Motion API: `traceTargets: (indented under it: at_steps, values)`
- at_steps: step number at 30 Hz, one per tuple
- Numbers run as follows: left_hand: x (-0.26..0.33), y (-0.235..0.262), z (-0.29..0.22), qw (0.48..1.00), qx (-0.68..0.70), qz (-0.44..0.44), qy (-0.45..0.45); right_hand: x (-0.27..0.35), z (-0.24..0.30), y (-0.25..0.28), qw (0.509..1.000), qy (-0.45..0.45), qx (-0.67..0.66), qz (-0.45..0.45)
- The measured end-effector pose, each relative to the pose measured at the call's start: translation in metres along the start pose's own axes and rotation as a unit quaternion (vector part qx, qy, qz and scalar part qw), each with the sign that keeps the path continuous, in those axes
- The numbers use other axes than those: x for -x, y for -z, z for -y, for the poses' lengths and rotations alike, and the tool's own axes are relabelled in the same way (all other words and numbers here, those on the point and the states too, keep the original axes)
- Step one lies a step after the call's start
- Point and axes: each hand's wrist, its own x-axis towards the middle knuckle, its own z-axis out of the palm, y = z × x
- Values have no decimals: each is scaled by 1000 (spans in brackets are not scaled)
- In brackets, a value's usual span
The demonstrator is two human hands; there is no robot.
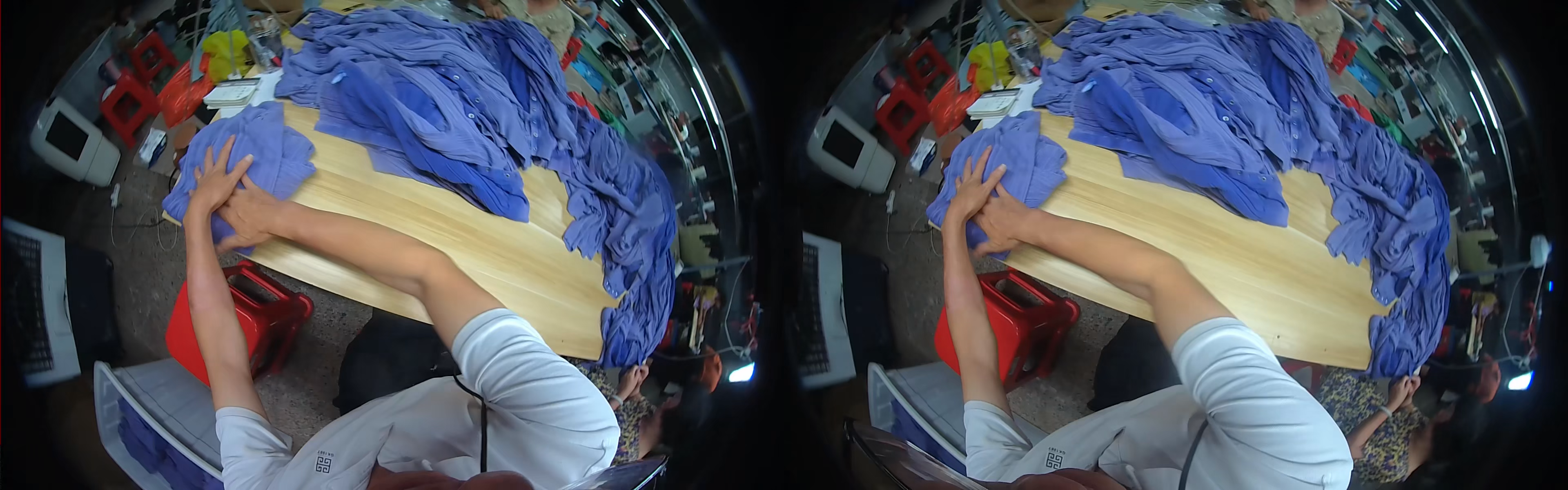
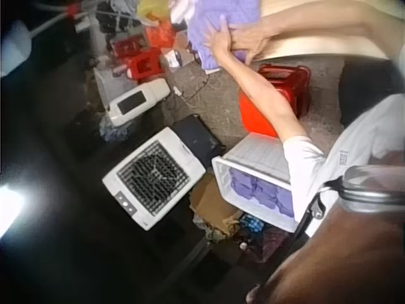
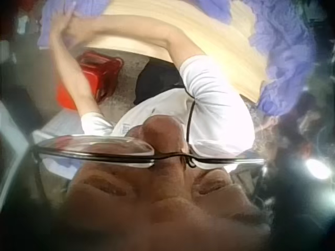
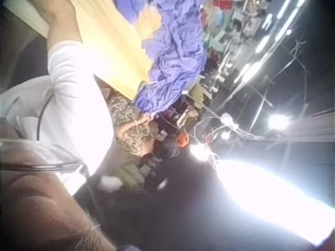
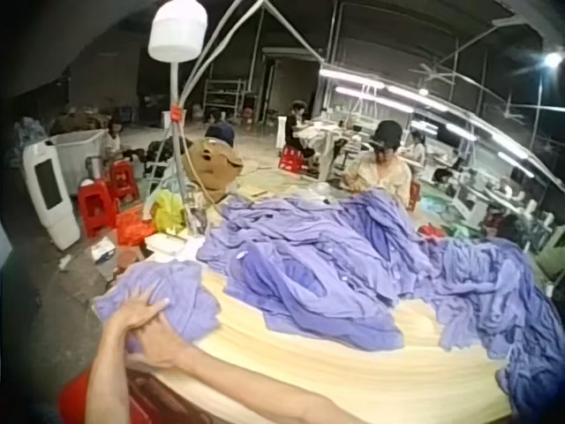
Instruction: The recorder is inspecting and sorting purple garments on a wooden table in a workshop.
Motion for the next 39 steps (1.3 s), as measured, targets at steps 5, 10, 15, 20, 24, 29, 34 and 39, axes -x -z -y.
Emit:
traceTargets:
  at_steps: [5, 10, 15, 20, 24, 29, 34, 39]
  values:
    - [62, -24, -56, 992, -41, -106, 56, 205, -9, 123, 989, -68, 62, -113]
    - [62, -16, -49, 980, -85, -177, 30, 313, -78, 207, 836, -380, 273, -288]
    - [62, -28, -45, 966, -118, -232, -5, 331, -123, 197, 858, -366, 181, -313]
    - [68, -34, -79, 915, -238, -309, -101, 301, -104, 227, 874, -342, 92, -334]
    - [82, -45, -160, 893, -119, -261, -348, 323, -76, 219, 892, -351, 200, -204]
    - [75, -102, -276, 877, -46, -152, -453, 354, -84, 205, 861, -380, 263, -212]
    - [52, -134, -327, 867, -68, -193, -454, 366, -75, 210, 859, -376, 210, -276]
    - [42, -130, -330, 858, 1, -204, -472, 391, -83, 208, 852, -377, 119, -344]
